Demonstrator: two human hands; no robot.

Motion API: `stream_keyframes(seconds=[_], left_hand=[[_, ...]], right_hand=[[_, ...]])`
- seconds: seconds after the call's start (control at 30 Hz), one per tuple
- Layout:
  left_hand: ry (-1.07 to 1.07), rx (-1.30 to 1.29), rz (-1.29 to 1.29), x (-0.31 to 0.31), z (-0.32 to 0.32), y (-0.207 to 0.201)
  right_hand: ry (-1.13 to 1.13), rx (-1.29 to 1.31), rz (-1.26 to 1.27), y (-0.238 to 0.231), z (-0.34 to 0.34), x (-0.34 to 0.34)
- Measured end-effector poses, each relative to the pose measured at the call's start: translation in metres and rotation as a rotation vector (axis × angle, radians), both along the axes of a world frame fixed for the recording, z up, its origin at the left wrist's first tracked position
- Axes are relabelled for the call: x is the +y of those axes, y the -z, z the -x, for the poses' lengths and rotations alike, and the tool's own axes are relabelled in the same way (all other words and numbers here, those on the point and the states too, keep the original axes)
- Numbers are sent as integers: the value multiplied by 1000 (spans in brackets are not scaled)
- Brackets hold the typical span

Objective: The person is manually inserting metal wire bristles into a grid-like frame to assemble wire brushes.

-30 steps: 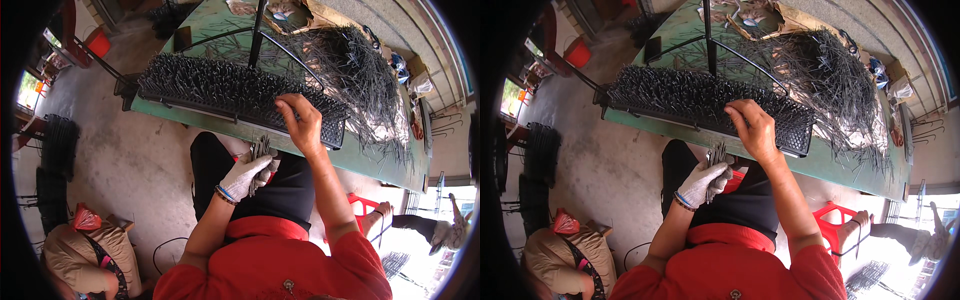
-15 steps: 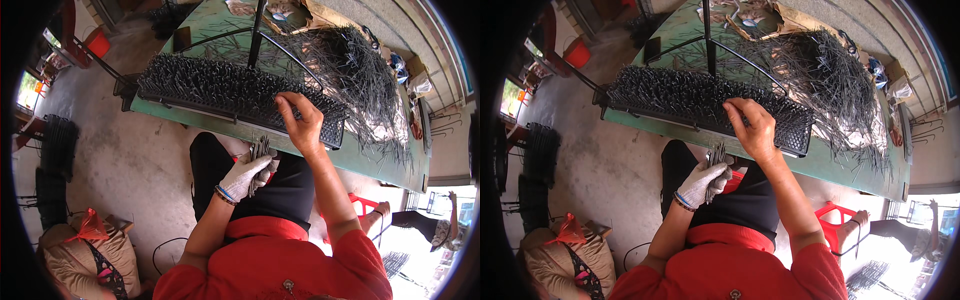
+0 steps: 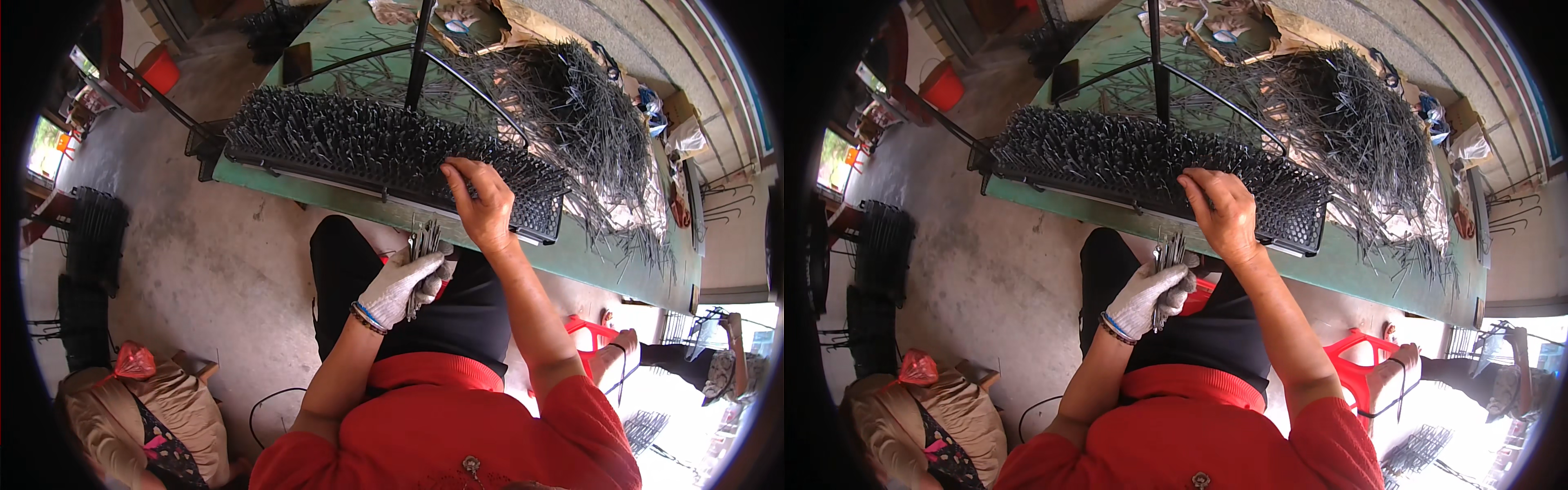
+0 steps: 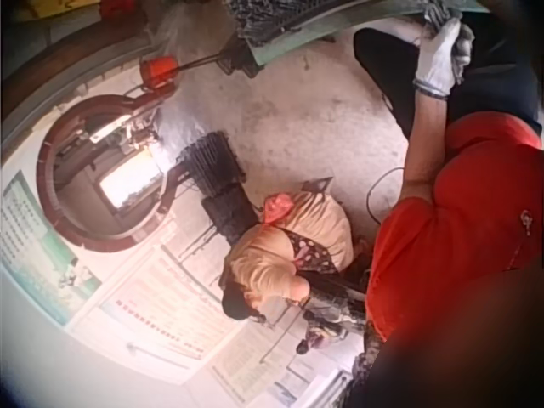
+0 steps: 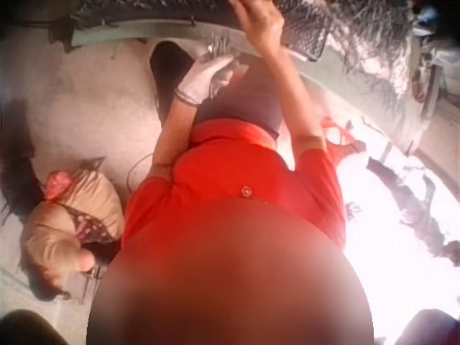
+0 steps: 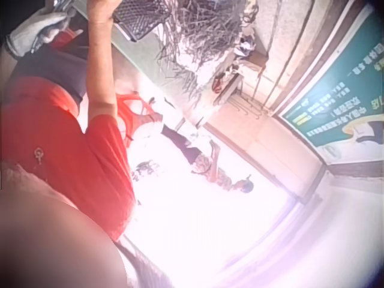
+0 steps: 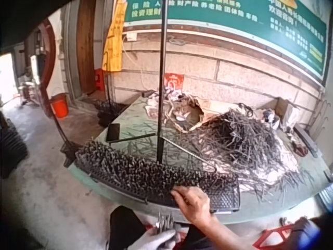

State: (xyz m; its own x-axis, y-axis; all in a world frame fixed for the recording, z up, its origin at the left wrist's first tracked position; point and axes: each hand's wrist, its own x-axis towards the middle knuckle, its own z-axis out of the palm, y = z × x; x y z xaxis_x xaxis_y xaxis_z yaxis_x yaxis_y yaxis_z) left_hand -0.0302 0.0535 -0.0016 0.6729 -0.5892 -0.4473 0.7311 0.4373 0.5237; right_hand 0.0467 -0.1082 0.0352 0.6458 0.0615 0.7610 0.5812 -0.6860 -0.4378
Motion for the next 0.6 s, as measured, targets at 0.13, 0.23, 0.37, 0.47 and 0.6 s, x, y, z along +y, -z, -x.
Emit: stream_keyframes(seconds=[0.13, 0.23, 0.37, 0.47, 0.6], left_hand=[[-3, -12, -4, 0, -1, -1], [-2, -14, 8, -1, -1, -1], [-3, -2, 10, -2, -2, -4], [4, 13, 4, -2, -2, -5], [1, 0, 17, -1, -1, 0]], right_hand=[[23, 42, 17, -1, 3, 2], [13, 28, 21, -1, 2, 1], [-26, 26, 110, -4, 3, 0], [-43, -7, 132, -5, 2, 2], [74, -79, 147, -3, 1, 1]])
